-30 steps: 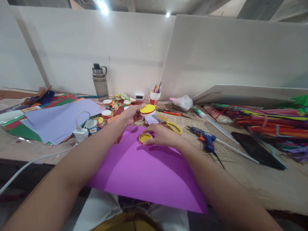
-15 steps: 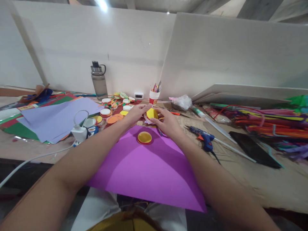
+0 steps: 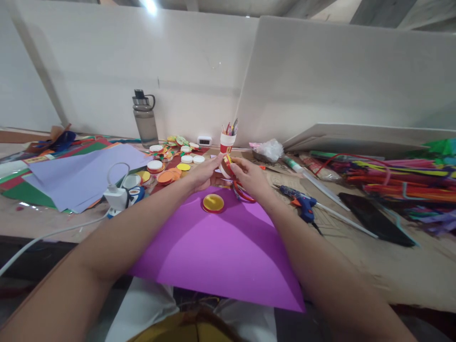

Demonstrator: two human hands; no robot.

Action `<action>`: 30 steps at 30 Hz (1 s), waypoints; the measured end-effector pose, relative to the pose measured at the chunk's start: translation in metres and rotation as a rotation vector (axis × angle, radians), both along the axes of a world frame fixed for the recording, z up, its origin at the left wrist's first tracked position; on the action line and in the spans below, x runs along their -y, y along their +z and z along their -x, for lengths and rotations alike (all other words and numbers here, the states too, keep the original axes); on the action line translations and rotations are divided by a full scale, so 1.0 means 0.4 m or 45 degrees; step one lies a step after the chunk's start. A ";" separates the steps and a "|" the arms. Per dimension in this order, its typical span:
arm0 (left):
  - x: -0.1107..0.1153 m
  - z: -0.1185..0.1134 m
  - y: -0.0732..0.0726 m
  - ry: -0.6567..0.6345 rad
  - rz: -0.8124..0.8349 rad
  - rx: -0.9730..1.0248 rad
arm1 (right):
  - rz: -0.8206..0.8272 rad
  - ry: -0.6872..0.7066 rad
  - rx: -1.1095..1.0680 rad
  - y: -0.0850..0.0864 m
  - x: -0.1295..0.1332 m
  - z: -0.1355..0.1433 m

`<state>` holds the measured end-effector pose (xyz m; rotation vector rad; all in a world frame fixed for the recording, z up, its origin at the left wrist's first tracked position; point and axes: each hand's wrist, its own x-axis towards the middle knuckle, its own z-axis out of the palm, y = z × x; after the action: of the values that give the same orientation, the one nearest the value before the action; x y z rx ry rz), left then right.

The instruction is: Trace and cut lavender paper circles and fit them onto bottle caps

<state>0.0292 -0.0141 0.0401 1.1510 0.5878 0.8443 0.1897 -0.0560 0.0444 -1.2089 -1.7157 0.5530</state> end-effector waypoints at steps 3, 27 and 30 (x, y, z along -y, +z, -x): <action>-0.002 -0.001 -0.003 0.054 0.031 0.013 | 0.037 0.029 -0.100 0.002 -0.004 -0.006; -0.018 0.040 -0.002 -0.051 -0.217 0.324 | 0.377 0.117 -0.855 0.010 -0.002 0.005; -0.023 0.043 0.004 -0.050 -0.161 0.356 | 0.350 0.089 -0.868 0.021 0.008 0.014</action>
<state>0.0119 -0.0050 0.0418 1.1298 0.2840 0.9994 0.1843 -0.0591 0.0529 -0.9834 -1.1229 1.1252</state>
